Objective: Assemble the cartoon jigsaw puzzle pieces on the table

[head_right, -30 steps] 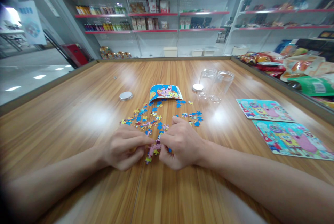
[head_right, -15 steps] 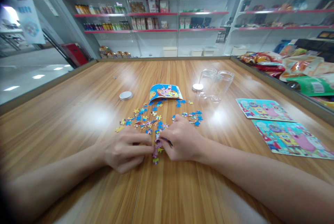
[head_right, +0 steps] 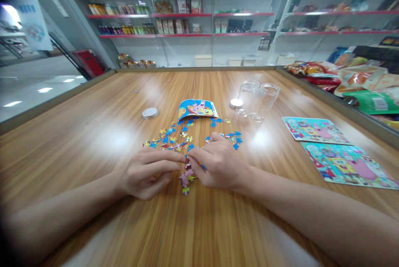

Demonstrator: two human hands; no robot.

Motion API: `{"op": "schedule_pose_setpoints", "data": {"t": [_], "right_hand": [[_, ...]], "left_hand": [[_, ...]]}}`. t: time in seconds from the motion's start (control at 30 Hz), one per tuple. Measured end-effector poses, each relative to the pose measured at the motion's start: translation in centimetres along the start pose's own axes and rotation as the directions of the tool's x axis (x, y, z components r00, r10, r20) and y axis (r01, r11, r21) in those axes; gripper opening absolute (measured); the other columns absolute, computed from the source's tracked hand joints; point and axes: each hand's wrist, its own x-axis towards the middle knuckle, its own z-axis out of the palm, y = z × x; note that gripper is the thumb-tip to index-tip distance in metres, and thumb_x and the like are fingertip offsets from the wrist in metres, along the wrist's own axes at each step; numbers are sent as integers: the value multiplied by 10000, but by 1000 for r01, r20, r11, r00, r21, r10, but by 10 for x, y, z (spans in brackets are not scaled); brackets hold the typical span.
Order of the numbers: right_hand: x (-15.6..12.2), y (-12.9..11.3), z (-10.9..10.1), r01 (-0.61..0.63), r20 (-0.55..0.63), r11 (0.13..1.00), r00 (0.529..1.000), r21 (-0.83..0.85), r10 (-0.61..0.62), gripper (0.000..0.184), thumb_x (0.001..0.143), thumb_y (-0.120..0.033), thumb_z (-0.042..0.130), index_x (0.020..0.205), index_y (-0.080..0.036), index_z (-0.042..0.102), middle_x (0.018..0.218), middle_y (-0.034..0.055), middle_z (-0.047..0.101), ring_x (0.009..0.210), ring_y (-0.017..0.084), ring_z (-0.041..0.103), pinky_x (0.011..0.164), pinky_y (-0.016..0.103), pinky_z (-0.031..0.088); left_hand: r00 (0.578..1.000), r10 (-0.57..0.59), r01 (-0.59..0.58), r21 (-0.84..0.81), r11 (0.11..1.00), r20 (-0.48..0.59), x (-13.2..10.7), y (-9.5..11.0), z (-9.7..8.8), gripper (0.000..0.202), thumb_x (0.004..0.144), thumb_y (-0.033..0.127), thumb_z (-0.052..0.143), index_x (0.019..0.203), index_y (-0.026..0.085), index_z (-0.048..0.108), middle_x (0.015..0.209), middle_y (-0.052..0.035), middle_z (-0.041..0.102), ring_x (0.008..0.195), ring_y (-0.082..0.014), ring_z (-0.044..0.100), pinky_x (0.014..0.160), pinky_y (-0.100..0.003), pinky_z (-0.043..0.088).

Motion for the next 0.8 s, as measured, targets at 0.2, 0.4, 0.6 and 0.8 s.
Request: {"op": "schedule_pose_setpoints", "data": {"t": [0.2, 0.4, 0.6, 0.8], "right_hand": [[-3, 2, 1, 49, 2, 999, 999, 22, -49, 107, 874, -120, 606, 953, -147, 673, 638, -9, 675, 524, 138, 565, 637, 317, 320], [-1, 3, -1, 59, -4, 998, 998, -18, -59, 91, 891, -135, 594, 922, -136, 679, 570, -13, 636, 480, 135, 525, 609, 314, 313], [0, 7, 0, 46, 3, 999, 999, 17, -47, 103, 900, -135, 579, 938, -153, 672, 577, -21, 644, 493, 127, 545, 613, 301, 324], [-2, 5, -4, 86, 44, 995, 995, 55, -89, 100, 876, -124, 569, 906, -161, 656, 591, -25, 640, 501, 128, 535, 623, 315, 319]], "left_hand": [[1000, -7, 7, 5, 1000, 2, -3, -2, 2, 298, 803, 53, 527, 1035, 150, 686, 1099, -82, 771, 848, -154, 769, 724, -246, 645], [1000, -16, 16, 21, 1000, -21, -2, -1, 1, 302, 805, 57, 523, 1031, 134, 708, 1101, -101, 777, 854, -167, 781, 707, -242, 654], [1000, 9, -8, 58, 998, -17, -3, -2, 1, 308, 826, 75, 523, 1055, 135, 721, 1113, -112, 776, 839, -163, 787, 715, -243, 659], [999, -28, 27, -54, 998, -22, -3, 9, 4, 337, 802, 37, 509, 1050, 111, 724, 1102, -131, 775, 881, -170, 788, 653, -212, 649]]}}
